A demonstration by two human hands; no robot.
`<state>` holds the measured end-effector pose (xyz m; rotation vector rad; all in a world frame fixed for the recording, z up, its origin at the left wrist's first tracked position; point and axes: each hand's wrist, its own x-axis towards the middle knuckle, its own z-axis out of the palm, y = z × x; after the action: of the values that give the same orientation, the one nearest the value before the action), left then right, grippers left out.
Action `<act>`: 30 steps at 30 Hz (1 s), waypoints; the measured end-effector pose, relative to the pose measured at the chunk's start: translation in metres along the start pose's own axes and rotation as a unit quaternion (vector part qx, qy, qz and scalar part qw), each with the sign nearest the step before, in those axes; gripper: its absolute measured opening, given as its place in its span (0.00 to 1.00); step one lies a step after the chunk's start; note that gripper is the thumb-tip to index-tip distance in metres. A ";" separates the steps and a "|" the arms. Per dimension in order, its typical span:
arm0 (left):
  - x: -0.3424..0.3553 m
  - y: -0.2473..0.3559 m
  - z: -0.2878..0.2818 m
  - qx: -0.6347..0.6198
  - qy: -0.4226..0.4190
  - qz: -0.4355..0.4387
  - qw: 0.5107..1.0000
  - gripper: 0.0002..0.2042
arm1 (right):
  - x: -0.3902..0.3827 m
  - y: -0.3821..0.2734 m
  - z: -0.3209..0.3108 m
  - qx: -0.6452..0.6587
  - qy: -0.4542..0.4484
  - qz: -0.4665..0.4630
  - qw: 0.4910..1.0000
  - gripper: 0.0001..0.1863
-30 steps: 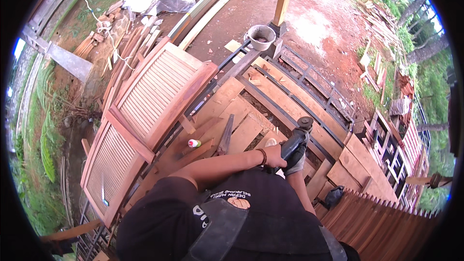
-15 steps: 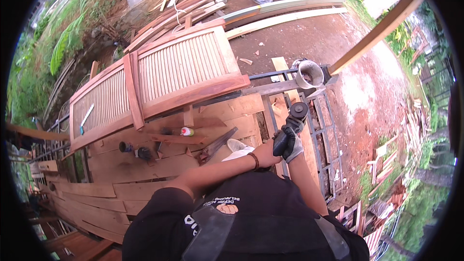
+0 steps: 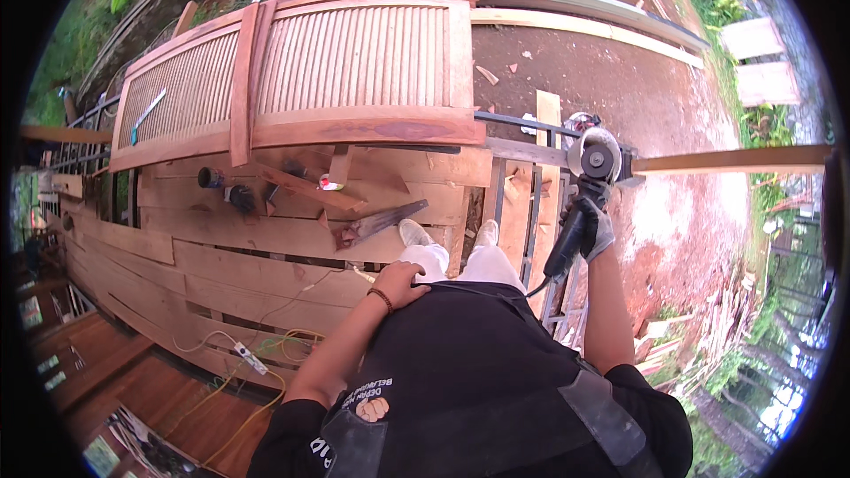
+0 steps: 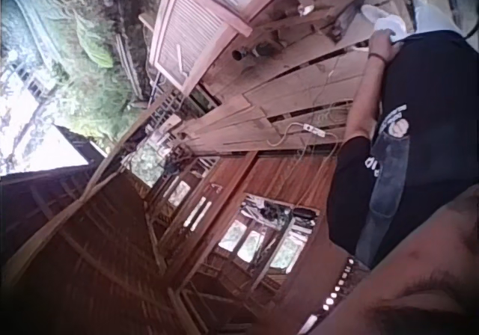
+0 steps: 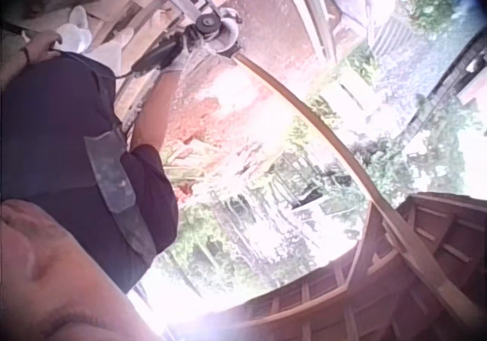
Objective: The person uses an angle grinder to smooth the edges of a wooden slatted panel, then measures and marks it with a ruler and pencil. They switch to a hand saw to cut along the marked line on the panel's frame.
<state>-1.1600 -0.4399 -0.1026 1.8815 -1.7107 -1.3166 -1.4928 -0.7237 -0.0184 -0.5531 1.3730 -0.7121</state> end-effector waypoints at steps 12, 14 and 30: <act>0.067 -0.011 0.064 -0.024 0.150 -0.101 0.983 0.09 | 0.152 0.017 0.042 -0.293 -0.134 0.050 0.946 0.14; 0.066 0.003 0.073 -0.015 0.159 -0.087 0.983 0.08 | 0.168 0.015 0.043 -0.337 -0.163 0.032 0.927 0.14; 0.101 0.087 0.135 -0.025 0.368 -0.116 0.922 0.05 | 0.246 0.023 0.090 -0.603 -0.219 0.022 0.767 0.17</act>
<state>-1.3297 -0.5043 -0.1571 2.2004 -1.0766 -0.5585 -1.3881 -0.8932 -0.1895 -1.5756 1.2414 0.4691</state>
